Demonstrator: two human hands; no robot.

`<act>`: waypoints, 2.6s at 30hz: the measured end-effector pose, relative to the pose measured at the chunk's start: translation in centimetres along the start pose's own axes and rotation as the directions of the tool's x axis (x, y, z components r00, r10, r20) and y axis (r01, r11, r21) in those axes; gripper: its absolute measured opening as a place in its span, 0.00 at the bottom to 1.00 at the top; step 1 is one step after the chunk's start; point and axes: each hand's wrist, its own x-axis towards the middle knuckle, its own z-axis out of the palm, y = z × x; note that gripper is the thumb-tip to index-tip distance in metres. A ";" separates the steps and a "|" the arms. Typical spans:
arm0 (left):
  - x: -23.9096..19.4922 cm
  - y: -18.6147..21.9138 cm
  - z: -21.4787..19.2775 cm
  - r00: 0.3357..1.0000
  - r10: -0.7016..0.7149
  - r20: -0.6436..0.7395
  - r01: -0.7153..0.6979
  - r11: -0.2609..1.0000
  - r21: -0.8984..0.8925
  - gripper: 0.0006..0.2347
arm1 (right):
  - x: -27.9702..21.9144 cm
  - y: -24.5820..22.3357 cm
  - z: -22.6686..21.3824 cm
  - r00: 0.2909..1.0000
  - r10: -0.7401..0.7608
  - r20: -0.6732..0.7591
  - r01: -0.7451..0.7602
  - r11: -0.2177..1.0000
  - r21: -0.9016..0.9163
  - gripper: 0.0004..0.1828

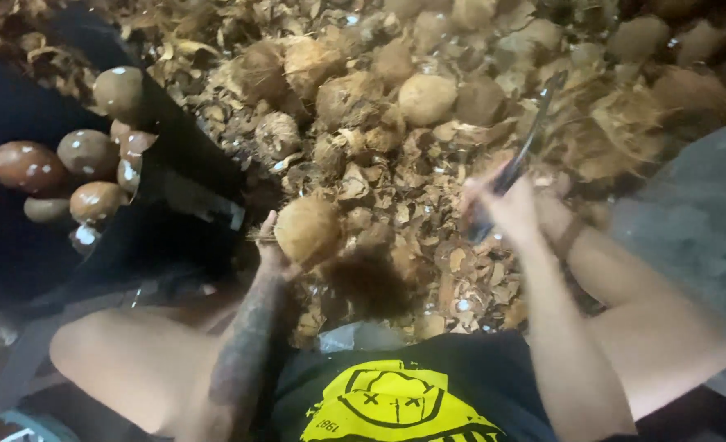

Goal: The person sits on the floor and uses a machete to peel the fibrous husk off several coconuts. They rotate each coconut while striking it with the blade, then place the peeled coconuts into a nearby black bucket. The workspace is covered with coconut husk debris.

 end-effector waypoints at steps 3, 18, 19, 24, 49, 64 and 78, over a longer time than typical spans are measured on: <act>4.3 0.5 -4.4 0.999 0.031 0.020 -0.030 0.998 -0.061 0.25 | -4.8 3.7 6.7 0.987 0.043 0.157 -0.105 0.902 0.419 0.10; 7.4 0.7 -10.8 0.998 0.056 0.016 -0.056 0.998 0.025 0.27 | -17.2 4.6 13.9 0.663 -0.019 0.748 0.096 0.994 -0.060 0.05; 6.4 0.6 -10.7 0.998 0.064 0.022 -0.065 0.998 0.021 0.27 | -17.7 2.8 13.4 0.661 -0.027 0.750 0.107 0.992 -0.059 0.05; 3.3 -0.1 -9.9 0.998 0.061 0.001 -0.060 0.991 0.123 0.27 | -17.6 1.7 12.1 0.704 -0.193 0.683 0.122 0.981 0.152 0.06; 3.4 0.2 -7.9 0.996 0.081 -0.024 -0.073 0.970 0.232 0.32 | -16.7 8.4 14.9 0.571 -0.138 0.809 0.577 0.769 -0.276 0.06; 6.1 0.4 -12.7 0.983 0.106 0.148 -0.099 0.994 -0.055 0.35 | -15.9 1.1 13.4 0.711 -0.163 0.684 0.320 0.941 -0.108 0.10; 1.2 0.6 -10.1 0.977 0.160 0.139 -0.135 0.975 -0.176 0.22 | -16.3 -1.8 11.2 0.805 -0.434 0.405 0.363 0.900 0.243 0.07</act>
